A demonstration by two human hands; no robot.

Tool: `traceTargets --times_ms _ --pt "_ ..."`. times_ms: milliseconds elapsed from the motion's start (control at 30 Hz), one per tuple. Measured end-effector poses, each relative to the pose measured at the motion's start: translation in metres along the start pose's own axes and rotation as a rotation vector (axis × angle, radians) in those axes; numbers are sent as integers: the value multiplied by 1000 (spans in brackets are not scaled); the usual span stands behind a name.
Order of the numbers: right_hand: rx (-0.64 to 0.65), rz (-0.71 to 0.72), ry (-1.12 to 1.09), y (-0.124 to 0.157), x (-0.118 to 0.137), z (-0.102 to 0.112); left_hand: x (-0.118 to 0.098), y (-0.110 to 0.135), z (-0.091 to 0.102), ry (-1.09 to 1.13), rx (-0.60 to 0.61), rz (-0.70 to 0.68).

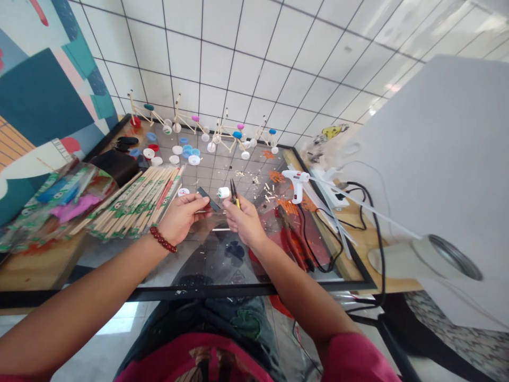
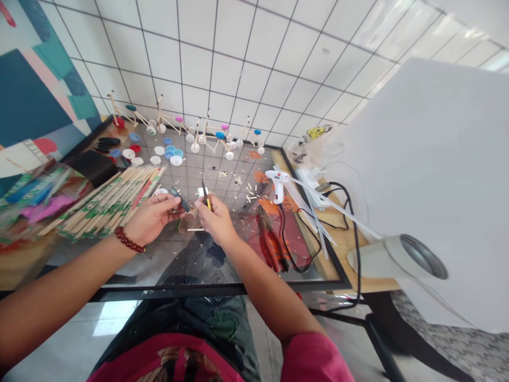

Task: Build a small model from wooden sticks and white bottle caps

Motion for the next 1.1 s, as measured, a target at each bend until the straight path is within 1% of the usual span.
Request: traceTargets --times_ms 167,300,500,633,800,933,1100 --pt "86 -69 13 0 -3 -2 2 1 0 -62 27 22" --pt "77 -56 -7 0 -6 -2 3 1 0 -90 47 46" --pt "47 -10 -15 0 -4 0 2 2 0 -121 40 29" --pt "30 11 -2 0 -4 0 2 2 -1 -65 20 3" --pt "9 32 40 1 -1 0 1 2 -1 4 36 30" --pt "-25 63 26 1 1 1 -2 1 -1 30 3 25" --pt "45 61 15 0 -1 5 -5 1 -2 47 -39 39"
Point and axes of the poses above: each hand's wrist, its own y-axis away from the middle knuckle, its own z-axis out of the back of the hand, x = y × z, the point moved 2 cm from there along -y, towards the middle knuckle, and after that the axes turned 12 degrees about x, right-handed, at the moved point
